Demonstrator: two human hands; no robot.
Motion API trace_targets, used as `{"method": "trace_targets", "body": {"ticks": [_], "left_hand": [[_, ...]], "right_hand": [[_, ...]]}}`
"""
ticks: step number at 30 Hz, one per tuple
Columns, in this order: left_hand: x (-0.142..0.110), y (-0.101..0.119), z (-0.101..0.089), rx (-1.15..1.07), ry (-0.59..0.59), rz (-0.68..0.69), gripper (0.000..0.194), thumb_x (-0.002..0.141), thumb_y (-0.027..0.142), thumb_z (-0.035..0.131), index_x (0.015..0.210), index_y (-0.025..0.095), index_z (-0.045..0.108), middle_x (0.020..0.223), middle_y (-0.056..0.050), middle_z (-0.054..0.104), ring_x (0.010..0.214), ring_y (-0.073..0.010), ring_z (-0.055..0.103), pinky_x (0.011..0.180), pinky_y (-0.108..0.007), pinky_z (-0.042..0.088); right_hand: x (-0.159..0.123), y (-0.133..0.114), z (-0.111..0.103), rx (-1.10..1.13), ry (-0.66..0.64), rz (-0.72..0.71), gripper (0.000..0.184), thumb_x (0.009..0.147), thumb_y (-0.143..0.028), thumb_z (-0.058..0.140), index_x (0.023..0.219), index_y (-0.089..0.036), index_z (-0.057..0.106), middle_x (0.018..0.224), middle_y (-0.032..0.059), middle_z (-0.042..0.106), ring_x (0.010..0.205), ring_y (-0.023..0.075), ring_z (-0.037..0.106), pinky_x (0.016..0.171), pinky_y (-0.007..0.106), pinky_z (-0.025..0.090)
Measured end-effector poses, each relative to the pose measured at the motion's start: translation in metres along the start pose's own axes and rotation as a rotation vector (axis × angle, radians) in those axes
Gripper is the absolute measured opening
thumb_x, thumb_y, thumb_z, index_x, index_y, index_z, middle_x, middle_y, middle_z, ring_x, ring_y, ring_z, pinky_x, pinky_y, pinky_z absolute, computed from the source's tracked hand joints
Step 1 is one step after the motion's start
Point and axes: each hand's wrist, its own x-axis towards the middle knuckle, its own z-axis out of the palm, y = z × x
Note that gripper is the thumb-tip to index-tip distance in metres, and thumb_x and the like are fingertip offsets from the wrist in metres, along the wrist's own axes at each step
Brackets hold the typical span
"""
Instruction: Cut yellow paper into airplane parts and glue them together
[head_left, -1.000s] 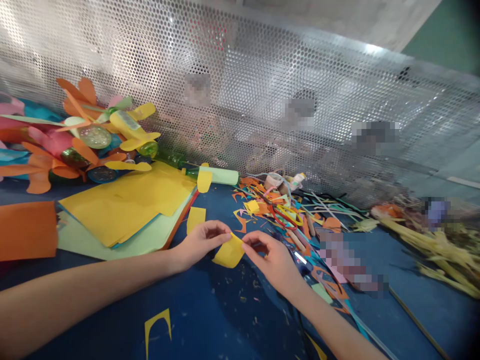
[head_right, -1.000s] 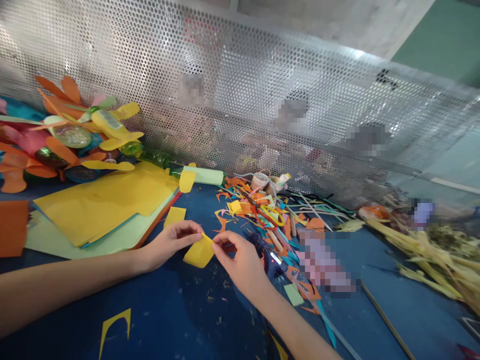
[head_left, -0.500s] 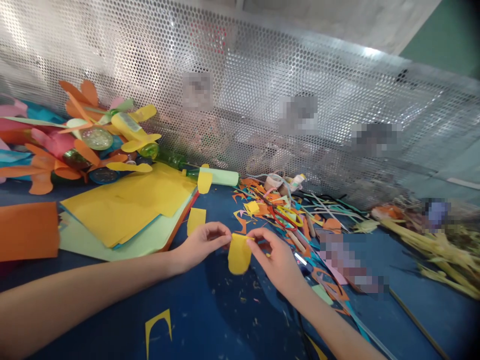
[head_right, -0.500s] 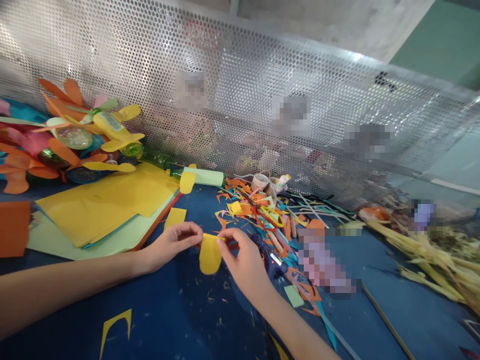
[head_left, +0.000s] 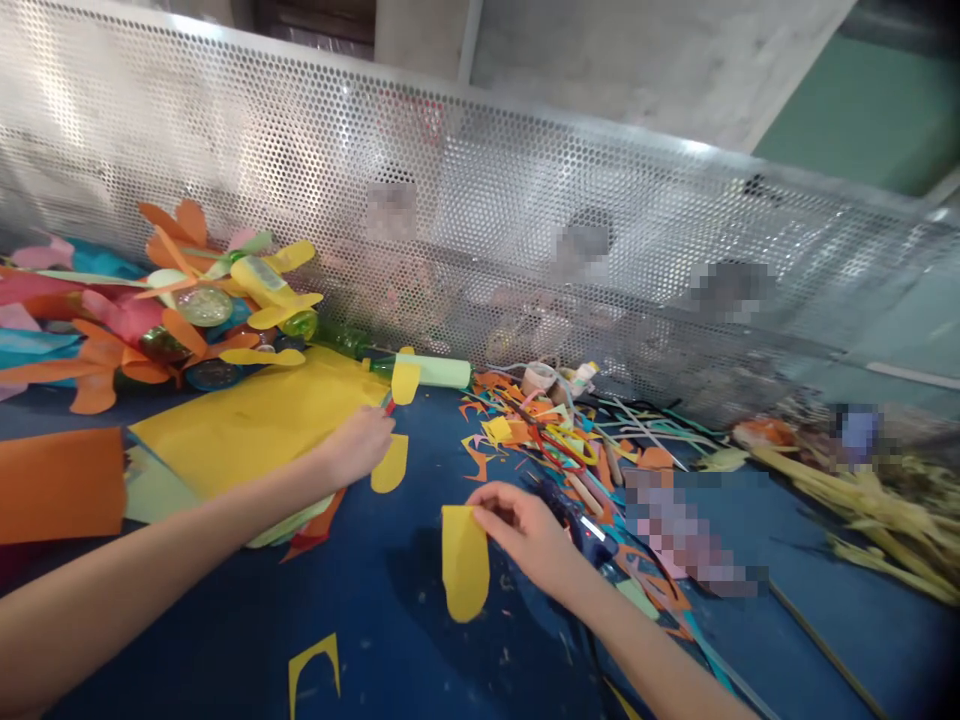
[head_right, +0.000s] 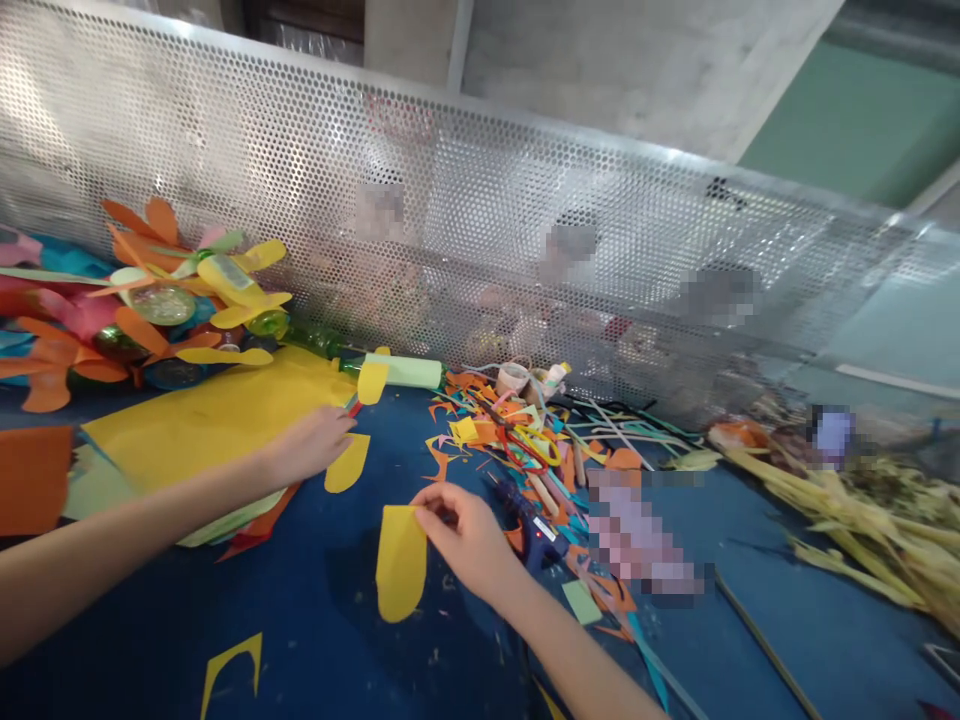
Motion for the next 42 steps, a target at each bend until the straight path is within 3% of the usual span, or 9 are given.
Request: {"method": "trace_targets", "body": {"ticks": [5, 10, 14, 18, 23, 29, 35, 42], "left_hand": [[0.005, -0.009, -0.001, -0.112, 0.006, -0.006, 0.012, 0.072, 0.014, 0.045, 0.067, 0.015, 0.056, 0.068, -0.006, 0.058, 0.072, -0.0227, 0.056, 0.070, -0.035, 0.042], [0.002, 0.025, 0.001, -0.397, -0.038, 0.046, 0.018, 0.084, 0.031, 0.041, 0.089, 0.017, 0.051, 0.075, -0.001, 0.062, 0.066, -0.0141, 0.059, 0.063, -0.025, 0.046], [-0.008, 0.055, 0.010, -0.879, -0.129, -0.035, 0.019, 0.080, 0.034, 0.052, 0.085, 0.016, 0.054, 0.072, 0.000, 0.059, 0.061, -0.0119, 0.057, 0.061, -0.025, 0.047], [-0.017, 0.070, 0.014, -1.099, -0.155, -0.078, 0.018, 0.077, 0.031, 0.058, 0.084, 0.015, 0.058, 0.073, 0.000, 0.059, 0.062, -0.0111, 0.056, 0.063, -0.025, 0.047], [-0.021, 0.076, 0.009, -1.130, -0.184, -0.121, 0.025, 0.079, 0.035, 0.057, 0.092, 0.015, 0.063, 0.079, -0.002, 0.065, 0.064, -0.0126, 0.058, 0.067, -0.027, 0.047], [-0.024, 0.079, 0.011, -1.142, -0.169, -0.124, 0.028, 0.071, 0.032, 0.066, 0.092, 0.014, 0.065, 0.090, -0.005, 0.068, 0.081, -0.0173, 0.060, 0.076, -0.029, 0.046], [-0.028, 0.082, 0.016, -1.164, -0.104, -0.184, 0.021, 0.071, 0.029, 0.065, 0.087, 0.015, 0.067, 0.084, -0.004, 0.069, 0.073, -0.0155, 0.060, 0.072, -0.028, 0.047], [-0.033, 0.083, 0.025, -1.250, -0.147, -0.206, 0.023, 0.072, 0.032, 0.065, 0.089, 0.016, 0.067, 0.084, -0.003, 0.068, 0.073, -0.0150, 0.059, 0.072, -0.028, 0.046]], "right_hand": [[-0.006, -0.004, 0.008, -0.071, -0.079, -0.015, 0.012, 0.082, -0.025, 0.050, 0.086, -0.017, 0.058, 0.077, 0.0029, 0.060, 0.071, 0.0143, 0.057, 0.063, 0.025, 0.046], [-0.006, -0.004, 0.006, -0.075, 0.028, -0.096, 0.012, 0.082, -0.025, 0.050, 0.089, -0.019, 0.058, 0.079, 0.0019, 0.060, 0.074, 0.0142, 0.058, 0.066, 0.025, 0.048], [-0.003, -0.001, 0.001, -0.039, 0.157, -0.106, 0.013, 0.082, -0.028, 0.051, 0.088, -0.020, 0.060, 0.087, 0.0030, 0.062, 0.079, 0.0156, 0.059, 0.070, 0.027, 0.049], [0.001, 0.002, -0.003, 0.027, 0.223, -0.108, 0.015, 0.081, -0.029, 0.052, 0.090, -0.020, 0.058, 0.087, 0.0034, 0.063, 0.079, 0.0160, 0.061, 0.073, 0.029, 0.050], [0.003, 0.004, -0.008, 0.031, 0.246, -0.104, 0.028, 0.079, -0.028, 0.055, 0.106, -0.019, 0.053, 0.080, 0.0021, 0.063, 0.076, 0.0161, 0.062, 0.071, 0.029, 0.050], [0.003, 0.009, -0.009, -0.053, 0.260, -0.116, 0.016, 0.080, -0.027, 0.054, 0.092, -0.018, 0.061, 0.087, 0.0038, 0.064, 0.080, 0.0165, 0.061, 0.073, 0.029, 0.050], [0.001, 0.002, -0.007, -0.075, 0.281, -0.139, 0.012, 0.079, -0.029, 0.055, 0.086, -0.019, 0.059, 0.088, 0.0035, 0.062, 0.083, 0.0166, 0.059, 0.073, 0.029, 0.050], [0.002, 0.005, -0.005, 0.053, 0.157, -0.094, 0.015, 0.080, -0.032, 0.056, 0.086, -0.019, 0.054, 0.078, 0.0006, 0.061, 0.071, 0.0133, 0.060, 0.066, 0.026, 0.049]]}}
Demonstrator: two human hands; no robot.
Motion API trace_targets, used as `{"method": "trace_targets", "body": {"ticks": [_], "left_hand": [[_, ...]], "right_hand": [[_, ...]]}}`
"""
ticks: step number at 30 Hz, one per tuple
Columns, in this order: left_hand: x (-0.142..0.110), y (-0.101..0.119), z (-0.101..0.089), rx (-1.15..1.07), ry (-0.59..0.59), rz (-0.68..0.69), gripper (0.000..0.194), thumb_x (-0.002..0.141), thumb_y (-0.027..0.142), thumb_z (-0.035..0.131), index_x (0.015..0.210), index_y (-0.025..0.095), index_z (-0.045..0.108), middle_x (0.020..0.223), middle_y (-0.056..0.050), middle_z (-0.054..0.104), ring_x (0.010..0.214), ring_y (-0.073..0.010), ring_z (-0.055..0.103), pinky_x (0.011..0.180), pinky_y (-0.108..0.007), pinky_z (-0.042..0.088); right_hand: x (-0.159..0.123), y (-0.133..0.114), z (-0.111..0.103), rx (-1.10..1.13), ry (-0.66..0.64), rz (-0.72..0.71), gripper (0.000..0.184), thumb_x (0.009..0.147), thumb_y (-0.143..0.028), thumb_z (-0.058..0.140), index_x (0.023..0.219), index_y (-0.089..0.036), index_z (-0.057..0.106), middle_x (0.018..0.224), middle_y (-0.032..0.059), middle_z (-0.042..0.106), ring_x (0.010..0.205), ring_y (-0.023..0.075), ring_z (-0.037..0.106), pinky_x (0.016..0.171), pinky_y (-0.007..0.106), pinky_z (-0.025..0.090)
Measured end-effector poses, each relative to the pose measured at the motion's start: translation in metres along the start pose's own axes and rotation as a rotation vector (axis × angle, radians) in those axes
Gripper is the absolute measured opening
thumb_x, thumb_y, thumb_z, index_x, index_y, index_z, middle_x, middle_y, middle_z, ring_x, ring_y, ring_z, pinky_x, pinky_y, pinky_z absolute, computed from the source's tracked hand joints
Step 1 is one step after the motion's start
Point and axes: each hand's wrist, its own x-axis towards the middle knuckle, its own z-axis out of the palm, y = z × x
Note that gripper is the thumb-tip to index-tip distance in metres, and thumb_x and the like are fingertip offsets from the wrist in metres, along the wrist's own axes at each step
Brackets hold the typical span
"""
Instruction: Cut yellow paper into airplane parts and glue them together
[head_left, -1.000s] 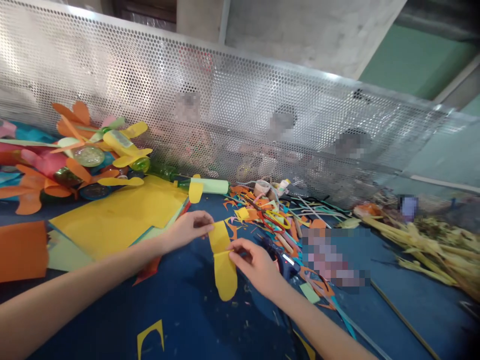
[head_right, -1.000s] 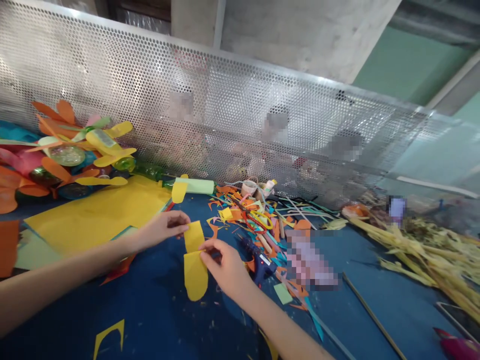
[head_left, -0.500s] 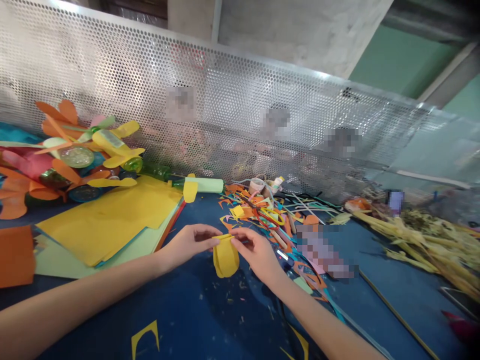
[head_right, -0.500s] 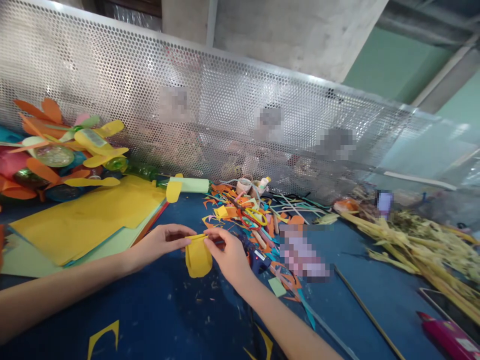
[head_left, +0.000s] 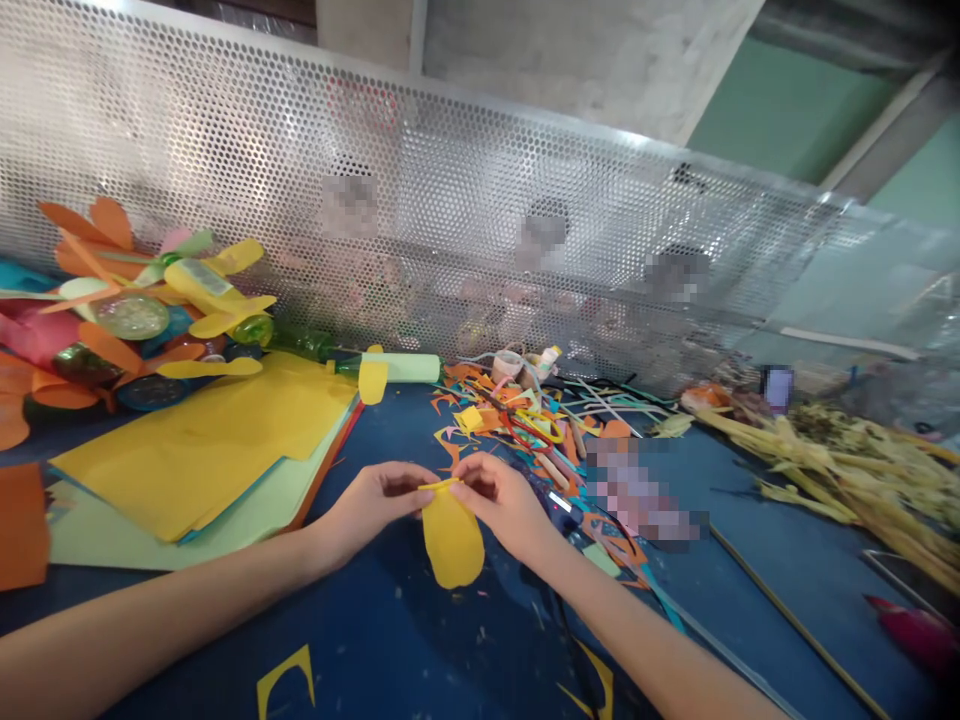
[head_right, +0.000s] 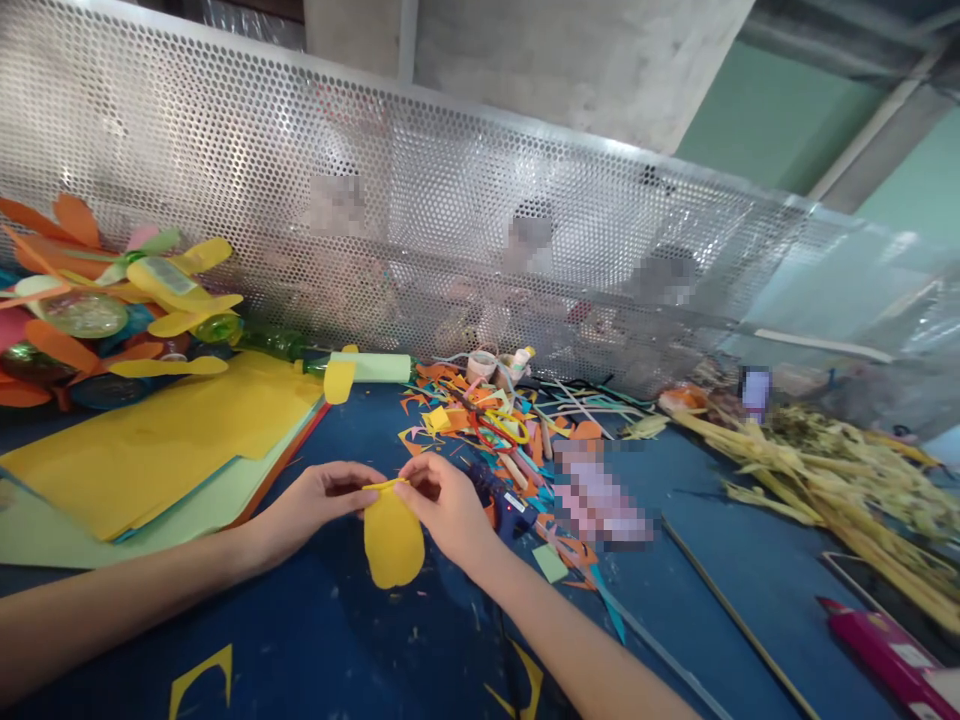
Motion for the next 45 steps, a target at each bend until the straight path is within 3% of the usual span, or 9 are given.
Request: {"method": "trace_targets", "body": {"ticks": [5, 10, 19, 24, 29, 33, 37, 39, 45], "left_hand": [[0.002, -0.009, 0.002, -0.071, 0.012, -0.030, 0.035, 0.076, 0.036, 0.061, 0.104, 0.015, 0.060, 0.088, -0.005, 0.066, 0.076, -0.0164, 0.060, 0.075, -0.032, 0.048], [0.002, -0.009, 0.002, 0.049, -0.072, 0.025, 0.032, 0.084, 0.038, 0.050, 0.104, 0.014, 0.056, 0.082, -0.005, 0.064, 0.071, -0.0152, 0.060, 0.070, -0.031, 0.048], [0.001, -0.007, 0.003, 0.167, -0.133, 0.035, 0.026, 0.083, 0.034, 0.049, 0.099, 0.016, 0.057, 0.078, -0.003, 0.063, 0.066, -0.0134, 0.058, 0.066, -0.028, 0.049], [0.000, -0.005, 0.002, 0.154, -0.136, 0.012, 0.026, 0.082, 0.034, 0.050, 0.096, 0.015, 0.059, 0.075, -0.004, 0.063, 0.064, -0.0131, 0.058, 0.063, -0.027, 0.048], [-0.001, -0.010, 0.005, 0.174, -0.113, -0.012, 0.024, 0.082, 0.032, 0.048, 0.094, 0.014, 0.059, 0.073, -0.003, 0.063, 0.063, -0.0134, 0.059, 0.061, -0.025, 0.048], [0.001, 0.001, 0.000, 0.433, -0.048, 0.072, 0.020, 0.081, 0.026, 0.047, 0.092, 0.017, 0.061, 0.075, -0.003, 0.065, 0.062, -0.0147, 0.060, 0.060, -0.025, 0.048], [0.012, 0.035, -0.036, 1.018, -0.014, 0.274, 0.020, 0.081, 0.030, 0.049, 0.086, 0.019, 0.065, 0.086, -0.005, 0.066, 0.079, -0.0190, 0.060, 0.075, -0.029, 0.045], [0.020, 0.046, -0.065, 1.364, 0.116, 0.123, 0.027, 0.084, 0.036, 0.045, 0.095, 0.019, 0.063, 0.094, -0.007, 0.065, 0.091, -0.0218, 0.058, 0.083, -0.031, 0.041], [0.035, 0.034, -0.133, 1.520, 0.252, -0.239, 0.045, 0.075, 0.043, 0.053, 0.100, 0.006, 0.060, 0.090, -0.022, 0.063, 0.087, -0.0382, 0.059, 0.071, -0.044, 0.044]], "right_hand": [[0.005, 0.001, -0.010, -0.003, 0.029, 0.020, 0.015, 0.078, -0.027, 0.057, 0.088, -0.017, 0.054, 0.080, 0.0021, 0.063, 0.073, 0.0138, 0.061, 0.068, 0.027, 0.049], [0.035, 0.004, -0.058, -0.245, 0.182, -0.034, 0.022, 0.080, -0.024, 0.053, 0.100, -0.016, 0.056, 0.091, 0.0055, 0.066, 0.082, 0.0141, 0.063, 0.075, 0.028, 0.050], [0.114, 0.060, -0.112, -0.564, 0.318, 0.041, 0.020, 0.076, -0.010, 0.051, 0.091, -0.012, 0.064, 0.088, 0.0103, 0.069, 0.079, 0.0178, 0.065, 0.073, 0.031, 0.049], [0.121, 0.064, -0.097, -0.793, 0.354, -0.032, 0.029, 0.076, -0.015, 0.053, 0.103, -0.012, 0.062, 0.102, 0.0152, 0.064, 0.098, 0.0267, 0.058, 0.086, 0.042, 0.040], [0.110, 0.053, -0.069, -0.942, 0.162, -0.172, 0.017, 0.072, -0.026, 0.061, 0.087, -0.021, 0.068, 0.096, 0.0059, 0.066, 0.098, 0.0248, 0.056, 0.089, 0.038, 0.039], [0.097, 0.037, -0.055, -1.056, 0.194, -0.204, 0.017, 0.075, -0.019, 0.056, 0.087, -0.017, 0.068, 0.107, 0.0134, 0.061, 0.109, 0.0326, 0.046, 0.091, 0.048, 0.035], [0.073, 0.016, -0.041, -1.091, 0.199, -0.245, 0.023, 0.080, -0.023, 0.052, 0.096, -0.016, 0.066, 0.107, 0.0138, 0.060, 0.108, 0.0304, 0.046, 0.091, 0.046, 0.037], [0.055, 0.006, -0.028, -1.067, 0.130, -0.304, 0.021, 0.081, -0.025, 0.052, 0.094, -0.018, 0.067, 0.101, 0.0109, 0.062, 0.102, 0.0267, 0.050, 0.088, 0.043, 0.041], [-0.007, -0.014, 0.014, -0.915, -0.049, -0.360, 0.015, 0.081, -0.019, 0.054, 0.091, -0.021, 0.065, 0.100, 0.0071, 0.062, 0.102, 0.0235, 0.052, 0.087, 0.041, 0.044]]}}
